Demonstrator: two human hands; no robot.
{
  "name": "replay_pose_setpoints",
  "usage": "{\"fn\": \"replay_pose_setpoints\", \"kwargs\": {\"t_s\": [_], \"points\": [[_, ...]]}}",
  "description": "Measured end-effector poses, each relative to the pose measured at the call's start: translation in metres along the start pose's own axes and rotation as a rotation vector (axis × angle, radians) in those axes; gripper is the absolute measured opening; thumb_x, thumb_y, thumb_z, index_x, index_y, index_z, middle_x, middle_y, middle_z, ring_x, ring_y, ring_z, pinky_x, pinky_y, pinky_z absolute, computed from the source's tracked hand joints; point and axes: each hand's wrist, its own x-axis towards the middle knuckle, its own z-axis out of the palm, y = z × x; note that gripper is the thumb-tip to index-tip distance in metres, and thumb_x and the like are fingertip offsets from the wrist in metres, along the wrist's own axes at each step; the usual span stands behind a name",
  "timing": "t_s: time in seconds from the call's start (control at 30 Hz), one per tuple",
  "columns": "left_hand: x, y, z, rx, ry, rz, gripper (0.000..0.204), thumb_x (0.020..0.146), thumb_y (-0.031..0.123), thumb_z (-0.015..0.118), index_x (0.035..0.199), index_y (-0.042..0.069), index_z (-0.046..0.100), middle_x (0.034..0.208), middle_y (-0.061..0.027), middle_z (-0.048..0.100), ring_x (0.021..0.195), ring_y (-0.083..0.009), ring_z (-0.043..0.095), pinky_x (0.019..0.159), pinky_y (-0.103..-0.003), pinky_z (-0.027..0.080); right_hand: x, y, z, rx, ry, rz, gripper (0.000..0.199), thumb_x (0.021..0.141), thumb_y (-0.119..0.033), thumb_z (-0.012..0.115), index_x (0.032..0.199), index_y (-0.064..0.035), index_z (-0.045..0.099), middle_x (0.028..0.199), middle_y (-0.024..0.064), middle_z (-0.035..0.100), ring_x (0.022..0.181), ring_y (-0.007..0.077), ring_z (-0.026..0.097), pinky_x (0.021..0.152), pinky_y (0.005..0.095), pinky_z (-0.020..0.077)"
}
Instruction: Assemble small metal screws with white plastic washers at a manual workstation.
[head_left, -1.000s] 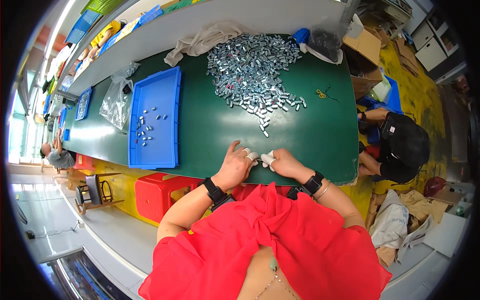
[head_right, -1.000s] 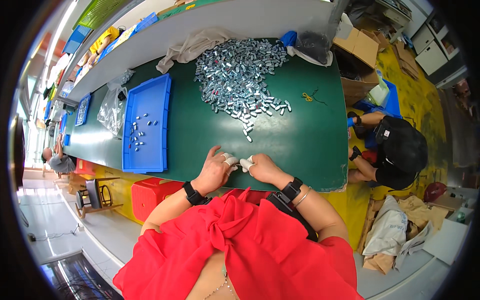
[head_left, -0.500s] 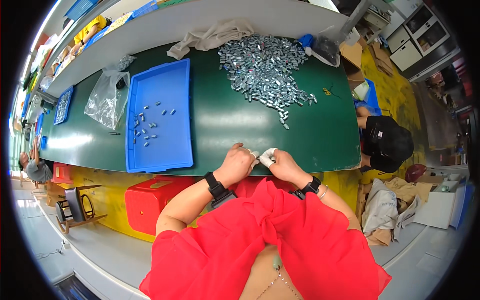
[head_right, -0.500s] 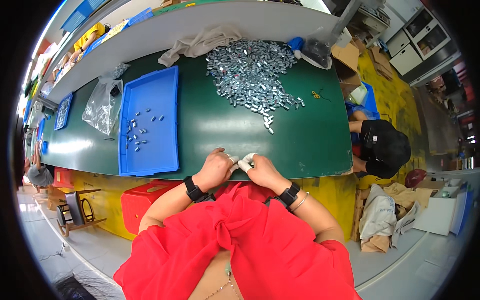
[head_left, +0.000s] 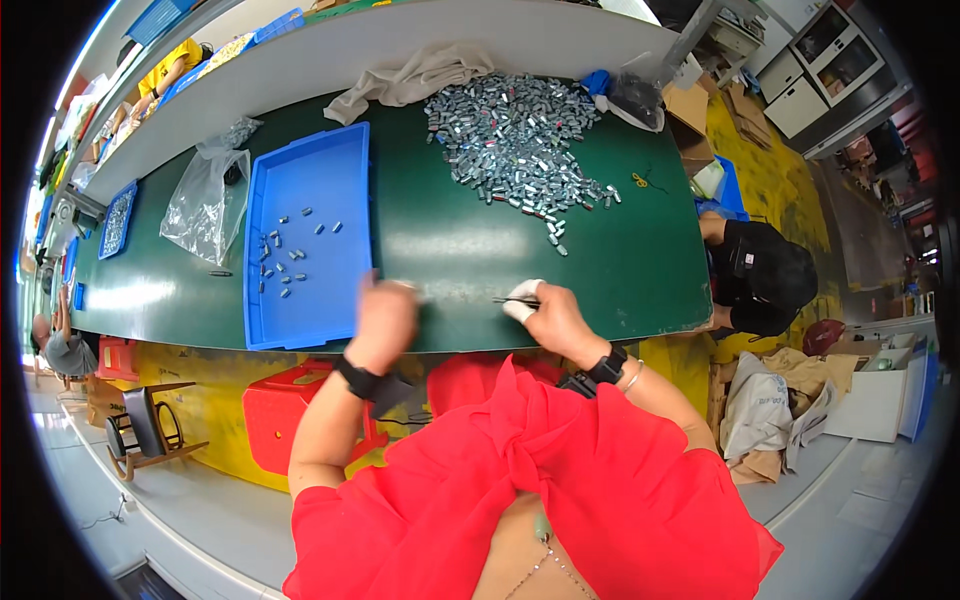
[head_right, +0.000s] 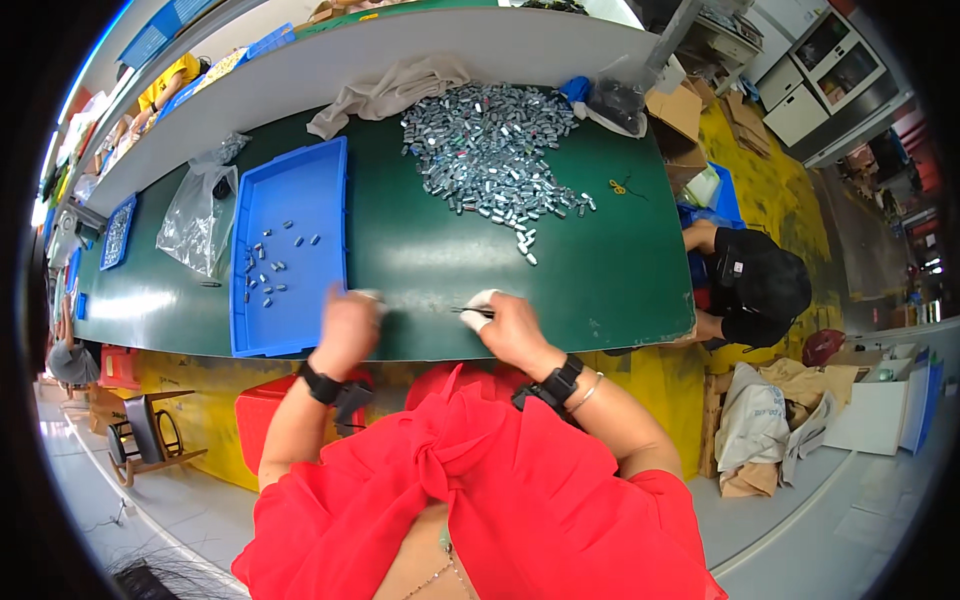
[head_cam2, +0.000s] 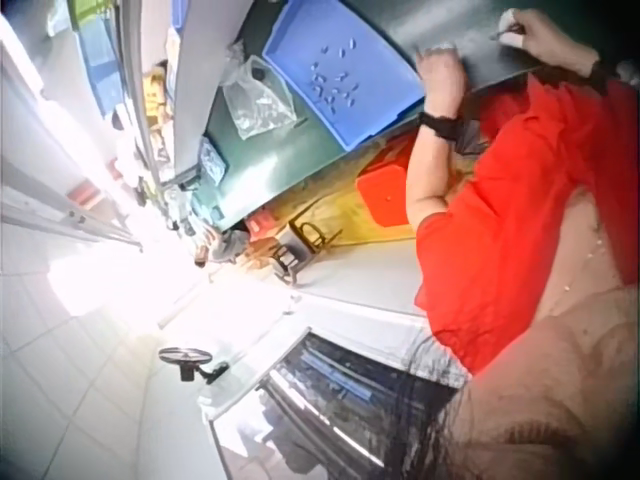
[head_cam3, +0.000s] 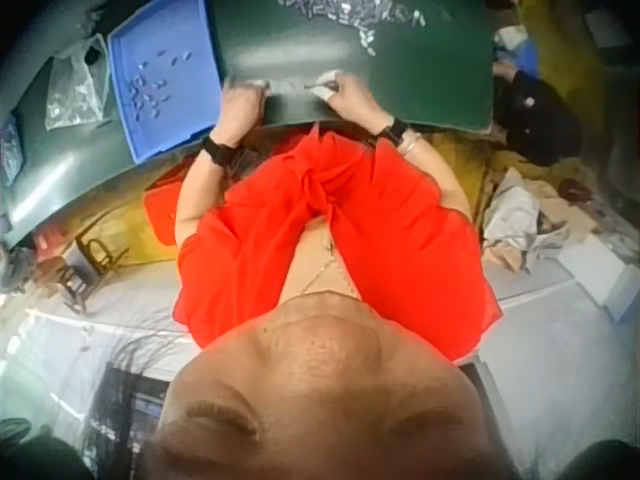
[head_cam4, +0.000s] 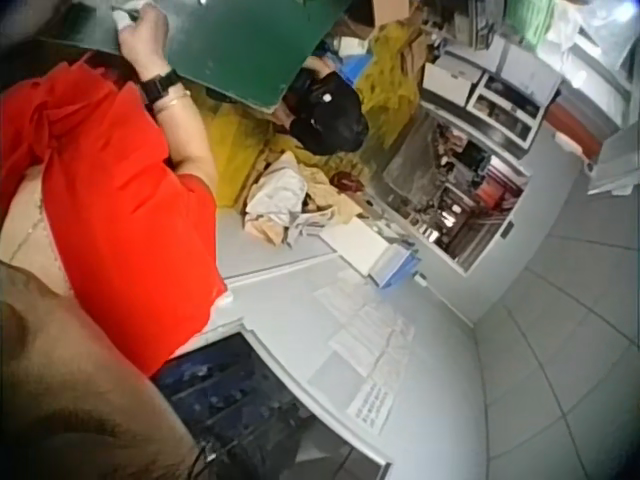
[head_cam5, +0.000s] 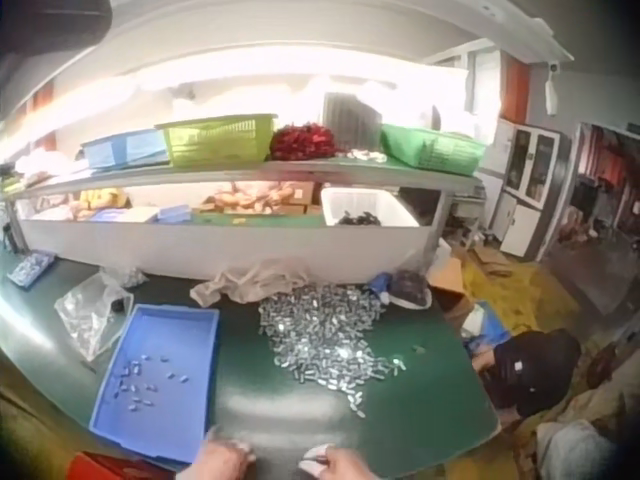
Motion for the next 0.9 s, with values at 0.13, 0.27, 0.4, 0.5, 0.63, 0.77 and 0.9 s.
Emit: {"fn": "replay_pose_setpoints", "kwargs": {"t_s": [0.13, 0.27, 0.4, 0.5, 0.63, 0.77, 0.9], "points": [[0.012, -0.03, -0.009, 0.123, 0.371, -0.342, 0.035, 0.07, 0.01, 0.066, 0.103, 0.004, 0.056, 0.111, -0.0173, 0.054, 0.101, -0.0327, 0.051, 0.093, -0.043, 0.036, -0.012, 0.035, -0.056, -0.033, 0.073, 0.092, 0.02, 0.078, -0.018, 0.066, 0.082, 0.0007, 0.064, 0.076, 0.0125, 0.065, 0.068, 0.0182, 0.061, 0.065, 0.0292, 0.0468], [0.063, 0.022, 0.017, -0.056, 0.286, -0.213, 0.039, 0.07, 0.007, 0.066, 0.108, 0.004, 0.055, 0.116, -0.0173, 0.05, 0.108, -0.0341, 0.046, 0.093, -0.04, 0.038, -0.021, 0.059, -0.093, -0.01, 0.027, 0.217, 0.019, 0.078, -0.017, 0.065, 0.084, 0.0012, 0.063, 0.077, 0.01, 0.065, 0.07, 0.0152, 0.06, 0.066, 0.0279, 0.0463], [0.115, 0.117, 0.068, -0.366, 0.192, -0.047, 0.029, 0.076, 0.007, 0.06, 0.105, 0.011, 0.059, 0.109, -0.014, 0.053, 0.097, -0.0316, 0.052, 0.081, -0.038, 0.046, -0.028, 0.077, -0.117, 0.107, 0.013, 0.259, 0.017, 0.079, -0.015, 0.065, 0.082, 0.002, 0.062, 0.075, 0.0056, 0.063, 0.071, 0.0106, 0.057, 0.066, 0.0257, 0.0454], [0.141, 0.149, 0.095, -0.387, 0.156, 0.012, 0.027, 0.077, 0.007, 0.059, 0.103, 0.011, 0.06, 0.102, -0.0127, 0.056, 0.089, -0.0318, 0.055, 0.073, -0.038, 0.047, -0.031, 0.098, -0.14, 0.151, 0.024, 0.266, 0.017, 0.079, -0.015, 0.065, 0.082, 0.0021, 0.062, 0.075, 0.0056, 0.063, 0.071, 0.0103, 0.057, 0.065, 0.0254, 0.0452], [0.155, 0.161, 0.109, -0.352, 0.122, -0.037, 0.024, 0.077, 0.007, 0.058, 0.1, 0.01, 0.061, 0.095, -0.0127, 0.057, 0.083, -0.0319, 0.056, 0.07, -0.038, 0.047, -0.035, 0.125, -0.162, 0.21, 0.048, 0.282, 0.02, 0.078, -0.017, 0.065, 0.083, 0.0016, 0.063, 0.075, 0.0092, 0.065, 0.068, 0.0148, 0.06, 0.063, 0.028, 0.0463], [0.15, 0.15, 0.106, -0.31, 0.025, -0.198, 0.019, 0.078, 0.01, 0.056, 0.097, 0.009, 0.06, 0.088, -0.0141, 0.058, 0.074, -0.0327, 0.056, 0.067, -0.042, 0.046, -0.035, 0.129, -0.166, 0.162, -0.022, 0.291, 0.02, 0.078, -0.018, 0.065, 0.083, 0.0015, 0.063, 0.075, 0.0098, 0.065, 0.069, 0.0148, 0.06, 0.063, 0.0281, 0.0462], [0.141, 0.141, 0.106, -0.315, 0.062, -0.249, 0.018, 0.077, 0.014, 0.059, 0.095, 0.009, 0.059, 0.082, -0.0148, 0.058, 0.071, -0.0338, 0.057, 0.065, -0.043, 0.045, -0.032, 0.121, -0.157, 0.189, -0.021, 0.219, 0.021, 0.078, -0.018, 0.065, 0.084, 0.0014, 0.063, 0.075, 0.0105, 0.065, 0.069, 0.0163, 0.06, 0.064, 0.0291, 0.0464]]}}
